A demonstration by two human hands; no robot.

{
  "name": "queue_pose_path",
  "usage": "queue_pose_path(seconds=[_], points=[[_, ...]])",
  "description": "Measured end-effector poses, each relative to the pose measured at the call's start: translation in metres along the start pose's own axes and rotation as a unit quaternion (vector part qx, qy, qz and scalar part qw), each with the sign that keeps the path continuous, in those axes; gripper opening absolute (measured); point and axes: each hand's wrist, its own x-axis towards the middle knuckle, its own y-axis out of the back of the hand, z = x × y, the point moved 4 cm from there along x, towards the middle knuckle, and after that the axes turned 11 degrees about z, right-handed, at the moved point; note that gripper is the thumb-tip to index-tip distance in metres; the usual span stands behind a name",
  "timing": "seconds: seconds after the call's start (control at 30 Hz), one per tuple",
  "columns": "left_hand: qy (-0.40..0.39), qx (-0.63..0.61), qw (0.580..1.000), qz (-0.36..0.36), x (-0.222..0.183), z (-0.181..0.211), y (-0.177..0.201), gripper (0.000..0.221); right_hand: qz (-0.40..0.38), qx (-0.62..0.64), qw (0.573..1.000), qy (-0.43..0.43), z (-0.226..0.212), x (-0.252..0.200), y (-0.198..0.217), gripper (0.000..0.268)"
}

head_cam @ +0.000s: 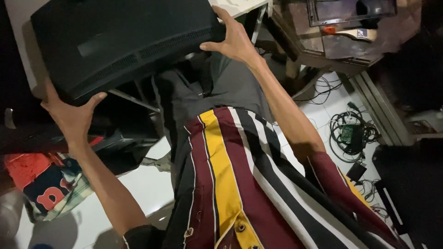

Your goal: Disassembling and reassembling a computer monitor bezel and panel.

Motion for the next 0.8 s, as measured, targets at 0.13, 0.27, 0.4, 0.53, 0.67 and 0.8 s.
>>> queue_pose_path(seconds=[0.13,0.27,0.4,0.53,0.67,0.8], points=[[0.005,-0.017,1.000,0.020,-0.001,-0.006,0.002,0.102,0.017,0.019,1.000,0.010,0.000,-0.001,-0.001,0.092],[0.037,-0.016,0.999,0.024,-0.004,-0.018,-0.005,0.105,0.023,0.016,0.999,0.020,0.010,0.000,-0.004,0.093],[0.042,0.002,0.998,0.036,-0.005,-0.019,-0.008,0.108,0.025,0.033,0.999,0.007,0.006,0.001,-0.004,0.092],[0.020,-0.012,0.999,0.032,-0.005,-0.014,-0.006,0.105,0.025,0.083,0.996,-0.026,0.005,-0.001,-0.006,0.093],[0.049,-0.005,0.999,0.015,-0.003,-0.023,-0.009,0.110,0.005,0.095,0.995,-0.012,0.009,0.001,-0.008,0.092],[0.014,-0.030,0.999,0.012,0.004,0.004,0.002,0.106,-0.026,0.122,0.992,-0.034,0.005,0.007,-0.007,0.096]])
